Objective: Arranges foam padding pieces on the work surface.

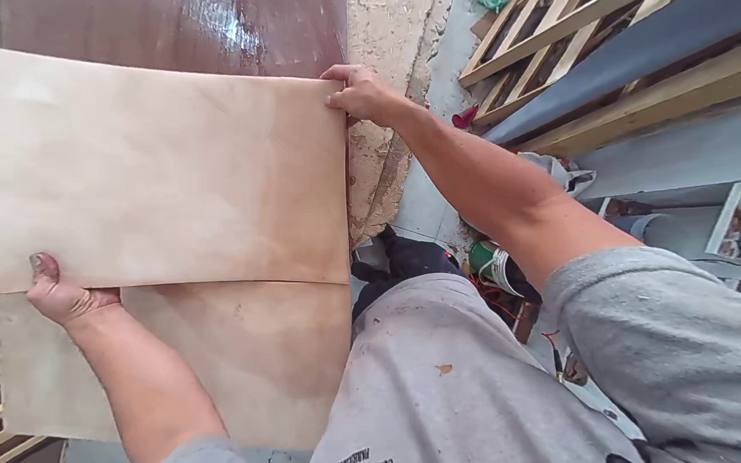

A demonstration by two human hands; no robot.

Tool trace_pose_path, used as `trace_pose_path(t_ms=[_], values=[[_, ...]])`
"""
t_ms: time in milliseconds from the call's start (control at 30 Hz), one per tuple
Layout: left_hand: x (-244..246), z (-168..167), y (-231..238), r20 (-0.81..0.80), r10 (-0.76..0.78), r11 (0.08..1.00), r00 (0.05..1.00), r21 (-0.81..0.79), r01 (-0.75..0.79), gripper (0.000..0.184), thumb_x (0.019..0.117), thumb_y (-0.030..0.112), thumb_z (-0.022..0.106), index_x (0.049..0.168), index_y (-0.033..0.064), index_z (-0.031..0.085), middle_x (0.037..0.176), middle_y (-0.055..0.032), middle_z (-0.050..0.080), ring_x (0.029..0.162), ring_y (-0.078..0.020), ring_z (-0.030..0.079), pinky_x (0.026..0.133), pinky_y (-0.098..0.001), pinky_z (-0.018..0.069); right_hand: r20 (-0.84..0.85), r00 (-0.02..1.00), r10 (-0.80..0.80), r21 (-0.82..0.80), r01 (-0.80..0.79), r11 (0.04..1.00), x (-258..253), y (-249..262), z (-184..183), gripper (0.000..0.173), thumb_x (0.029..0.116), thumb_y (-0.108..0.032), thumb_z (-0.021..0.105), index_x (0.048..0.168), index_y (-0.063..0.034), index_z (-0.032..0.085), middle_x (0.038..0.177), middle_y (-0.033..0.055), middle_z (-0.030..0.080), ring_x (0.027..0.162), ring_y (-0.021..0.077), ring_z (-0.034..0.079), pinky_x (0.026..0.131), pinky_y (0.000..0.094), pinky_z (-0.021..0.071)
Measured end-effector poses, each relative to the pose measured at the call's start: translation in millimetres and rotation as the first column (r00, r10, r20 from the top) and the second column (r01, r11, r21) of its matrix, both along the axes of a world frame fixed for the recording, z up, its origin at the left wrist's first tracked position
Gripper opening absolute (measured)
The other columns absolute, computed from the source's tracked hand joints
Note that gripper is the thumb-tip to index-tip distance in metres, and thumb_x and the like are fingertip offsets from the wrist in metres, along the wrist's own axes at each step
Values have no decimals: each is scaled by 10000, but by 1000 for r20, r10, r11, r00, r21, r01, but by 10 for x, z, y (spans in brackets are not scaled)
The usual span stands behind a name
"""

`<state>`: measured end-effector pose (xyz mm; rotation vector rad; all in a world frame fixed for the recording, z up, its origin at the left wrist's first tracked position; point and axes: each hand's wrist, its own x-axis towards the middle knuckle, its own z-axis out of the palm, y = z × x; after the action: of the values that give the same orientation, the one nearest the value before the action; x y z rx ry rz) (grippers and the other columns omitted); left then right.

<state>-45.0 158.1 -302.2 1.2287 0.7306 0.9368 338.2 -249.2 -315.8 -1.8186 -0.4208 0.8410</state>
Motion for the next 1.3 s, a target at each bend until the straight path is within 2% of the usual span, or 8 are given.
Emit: trace_pose_path(t_ms=[133, 300, 433, 633, 800, 1133, 1233, 1300], values=[[53, 35, -63, -18, 25, 1000, 1000, -14, -25, 399, 1131, 160, 261, 1456, -33, 388, 1345, -220, 611, 1239, -312, 634, 1063, -545, 511, 148, 981, 129, -216, -96, 972, 115, 99, -25, 415, 956, -68, 590, 1367, -113, 625, 1181, 135, 697, 914, 213, 709, 775, 415, 599], [115, 97, -73, -53, 27, 999, 998, -17, -28, 378, 1122, 141, 297, 1434, -37, 416, 1324, -218, 626, 1225, -309, 644, 1054, -540, 521, 330, 883, 332, -426, -175, 888, 137, 182, 19, 373, 923, -128, 629, 1290, -119, 695, 1209, 153, 700, 1153, 318, 652, 968, 567, 503], [130, 51, -86, -80, 22, 1000, 997, 3, -21, 380, 1122, 143, 293, 1438, -31, 413, 1318, -199, 633, 1216, -288, 650, 1047, -516, 531, 410, 850, 330, -424, -142, 894, 134, 155, -90, 371, 877, -145, 654, 1240, -138, 730, 1186, 136, 714, 1156, 320, 651, 975, 568, 498], [151, 9, -111, -78, 29, 999, 997, 15, -28, 389, 1122, 137, 311, 1473, -21, 367, 1341, -189, 621, 1233, -279, 642, 1060, -510, 526, 390, 871, 300, -402, -132, 906, 225, 118, -156, 384, 839, -166, 714, 1222, -166, 750, 1148, 105, 730, 1119, 284, 666, 957, 554, 512], [105, -61, -101, -42, 5, 1000, 999, -17, -5, 377, 1126, 157, 287, 1429, -25, 416, 1309, -191, 639, 1213, -294, 650, 1052, -529, 524, 370, 884, 285, -382, -135, 914, 269, 104, -211, 402, 834, -182, 741, 1236, -187, 750, 1163, 88, 733, 1133, 263, 663, 970, 543, 512], [47, -130, -43, -36, 52, 998, 998, 20, -51, 392, 1116, 128, 324, 1469, -36, 368, 1346, -208, 616, 1240, -301, 636, 1072, -522, 515, 405, 853, 330, -398, -161, 903, 321, 133, -286, 420, 849, -206, 764, 1268, -193, 740, 1274, 145, 663, 1240, 303, 588, 1042, 541, 466], [78, -143, -95, -68, 74, 997, 995, 28, -73, 369, 1110, 124, 364, 1434, -46, 403, 1304, -192, 641, 1198, -277, 661, 1045, -496, 542, 520, 784, 341, -477, -65, 877, 265, 57, -297, 453, 814, -311, 778, 1256, -217, 732, 1293, 168, 636, 1259, 366, 553, 1001, 595, 475], [73, -129, -133, -115, 109, 993, 987, 55, -104, 364, 1090, 125, 425, 1413, -43, 439, 1256, -162, 669, 1150, -233, 680, 1007, -445, 570, 645, 683, 343, -497, 35, 867, 64, 165, -83, 514, 766, -191, 786, 1272, -201, 696, 1353, 196, 581, 1293, 427, 517, 959, 632, 502]])
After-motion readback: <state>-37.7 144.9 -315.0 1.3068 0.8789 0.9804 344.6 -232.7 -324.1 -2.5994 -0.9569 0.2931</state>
